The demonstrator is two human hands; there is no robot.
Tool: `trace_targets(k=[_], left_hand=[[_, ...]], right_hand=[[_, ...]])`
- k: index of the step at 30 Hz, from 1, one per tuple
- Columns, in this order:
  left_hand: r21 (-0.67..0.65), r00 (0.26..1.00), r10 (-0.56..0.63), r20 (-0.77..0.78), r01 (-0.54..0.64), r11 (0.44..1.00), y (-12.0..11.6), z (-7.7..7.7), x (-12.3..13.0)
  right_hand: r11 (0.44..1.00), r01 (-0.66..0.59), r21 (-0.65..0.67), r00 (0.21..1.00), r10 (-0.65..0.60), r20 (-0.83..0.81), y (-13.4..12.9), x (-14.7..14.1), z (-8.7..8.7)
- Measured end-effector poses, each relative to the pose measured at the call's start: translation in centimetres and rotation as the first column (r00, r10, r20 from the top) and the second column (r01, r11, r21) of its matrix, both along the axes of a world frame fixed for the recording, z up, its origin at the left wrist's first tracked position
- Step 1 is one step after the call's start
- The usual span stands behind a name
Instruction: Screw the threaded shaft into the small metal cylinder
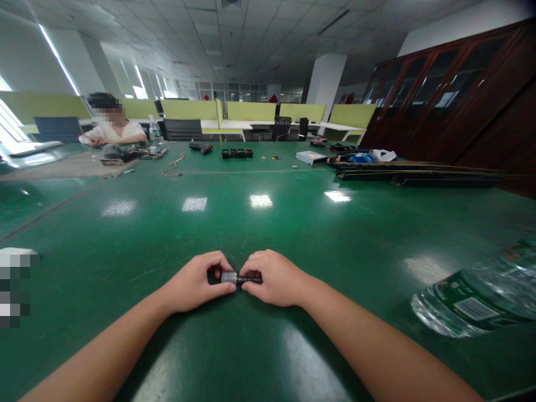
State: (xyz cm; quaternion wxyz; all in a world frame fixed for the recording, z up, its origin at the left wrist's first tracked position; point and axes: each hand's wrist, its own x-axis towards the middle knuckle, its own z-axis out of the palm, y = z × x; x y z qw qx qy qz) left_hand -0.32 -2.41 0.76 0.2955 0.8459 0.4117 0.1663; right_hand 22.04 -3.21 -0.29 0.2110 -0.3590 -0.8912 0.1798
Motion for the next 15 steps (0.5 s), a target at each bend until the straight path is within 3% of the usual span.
trace_targets(k=[15], left_hand=[[0.002,1.0,0.009,0.007,-0.009,1.0,-0.05,0.12,0.22]], right_hand=[[1.0,-0.01,0.004,0.999,0.01,0.052,0.12,0.68,0.38]])
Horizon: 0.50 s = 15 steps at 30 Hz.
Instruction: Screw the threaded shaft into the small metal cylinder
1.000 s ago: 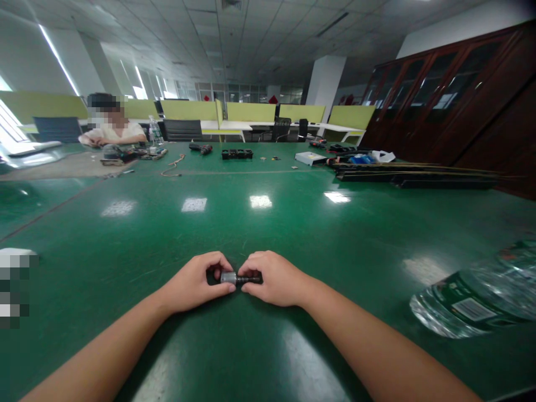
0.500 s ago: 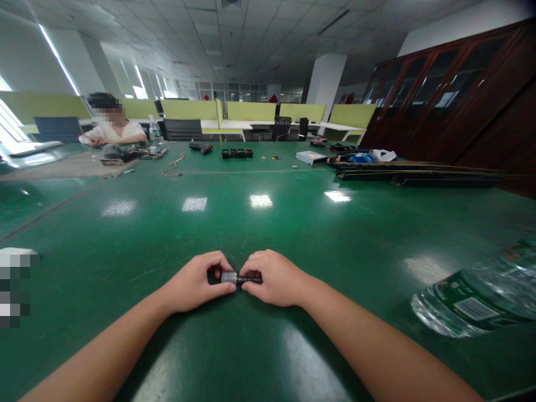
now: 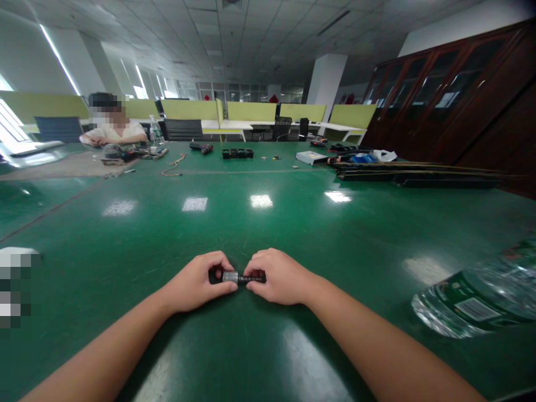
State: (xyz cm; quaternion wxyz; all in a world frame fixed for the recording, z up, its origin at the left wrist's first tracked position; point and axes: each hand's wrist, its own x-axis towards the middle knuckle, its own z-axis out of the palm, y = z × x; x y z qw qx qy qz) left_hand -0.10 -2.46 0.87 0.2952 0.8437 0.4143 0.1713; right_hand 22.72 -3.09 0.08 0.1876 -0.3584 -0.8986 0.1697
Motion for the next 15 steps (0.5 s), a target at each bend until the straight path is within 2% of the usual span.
trace_targets(k=[15], left_hand=[[-0.001,1.0,-0.002,0.001,0.002,1.0,0.03,-0.14,-0.12]], right_hand=[[0.999,0.017,-0.04,1.0,-0.016,0.026,0.17,0.53,0.23]])
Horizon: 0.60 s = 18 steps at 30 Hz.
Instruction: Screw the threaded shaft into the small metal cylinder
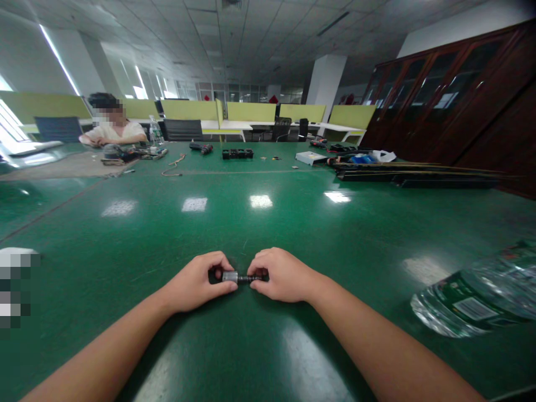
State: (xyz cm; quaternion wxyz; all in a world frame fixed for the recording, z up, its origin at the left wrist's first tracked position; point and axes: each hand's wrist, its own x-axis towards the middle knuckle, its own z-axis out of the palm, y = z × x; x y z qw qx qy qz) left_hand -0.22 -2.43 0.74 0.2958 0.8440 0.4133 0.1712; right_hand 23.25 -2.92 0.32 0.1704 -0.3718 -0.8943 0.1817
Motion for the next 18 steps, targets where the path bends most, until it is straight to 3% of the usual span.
trace_targets(k=[18], left_hand=[[-0.008,1.0,0.01,-0.005,-0.01,1.0,-0.12,0.1,0.0]], right_hand=[[0.999,0.014,-0.044,1.0,-0.015,-0.008,0.31,1.04,0.34]])
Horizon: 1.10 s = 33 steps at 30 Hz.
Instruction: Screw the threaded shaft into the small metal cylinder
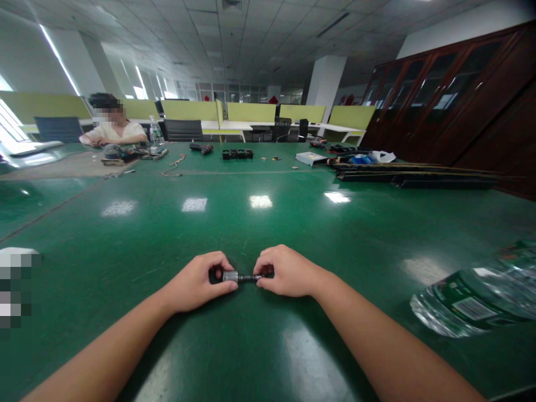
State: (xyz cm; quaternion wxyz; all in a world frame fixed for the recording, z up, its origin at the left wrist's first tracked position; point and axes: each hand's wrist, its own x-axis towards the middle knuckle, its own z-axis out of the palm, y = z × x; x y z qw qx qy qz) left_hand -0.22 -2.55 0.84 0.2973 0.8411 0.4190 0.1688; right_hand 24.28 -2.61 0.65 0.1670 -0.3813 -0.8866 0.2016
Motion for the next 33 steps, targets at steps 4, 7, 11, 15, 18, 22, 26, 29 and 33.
trace_targets(k=[4,7,11,15,18,22,26,29,33], left_hand=[[-0.001,1.0,0.01,-0.004,-0.01,1.0,0.0,-0.1,0.1],[-0.007,1.0,0.006,-0.003,-0.006,1.0,0.1,-0.2,0.1],[-0.004,1.0,0.011,-0.003,-0.011,1.0,0.2,-0.2,0.1],[-0.007,1.0,0.006,-0.002,-0.006,1.0,0.1,-0.1,0.0],[-0.001,1.0,0.002,0.002,-0.002,1.0,0.0,-0.1,-0.1],[0.007,1.0,0.003,0.004,-0.003,1.0,0.1,-0.2,0.0],[0.013,1.0,0.007,0.004,-0.007,1.0,0.2,-0.4,-0.1],[0.015,1.0,-0.004,0.006,0.004,1.0,0.2,-0.3,-0.1],[0.001,1.0,-0.004,-0.013,0.004,1.0,0.2,-0.2,-0.1]], right_hand=[[1.0,0.007,-0.027,1.0,-0.007,0.004,0.3,0.6,0.0],[0.997,0.035,-0.074,0.999,-0.033,0.018,0.8,1.2,0.1],[0.991,0.063,-0.118,0.998,-0.062,0.016,1.2,1.7,0.1],[0.991,0.042,-0.124,0.999,-0.042,-0.004,1.1,1.6,0.0],[0.994,0.032,-0.101,0.999,-0.034,-0.016,0.9,1.3,-0.1],[0.995,0.045,-0.092,0.998,-0.049,-0.048,0.8,0.9,-0.3],[0.987,0.072,-0.141,0.989,-0.089,-0.122,0.5,-0.1,-0.6],[0.988,0.045,-0.151,0.978,-0.075,-0.197,0.0,-1.3,-0.8],[0.998,-0.011,-0.054,0.986,0.001,-0.169,-0.5,-2.2,-0.9]])
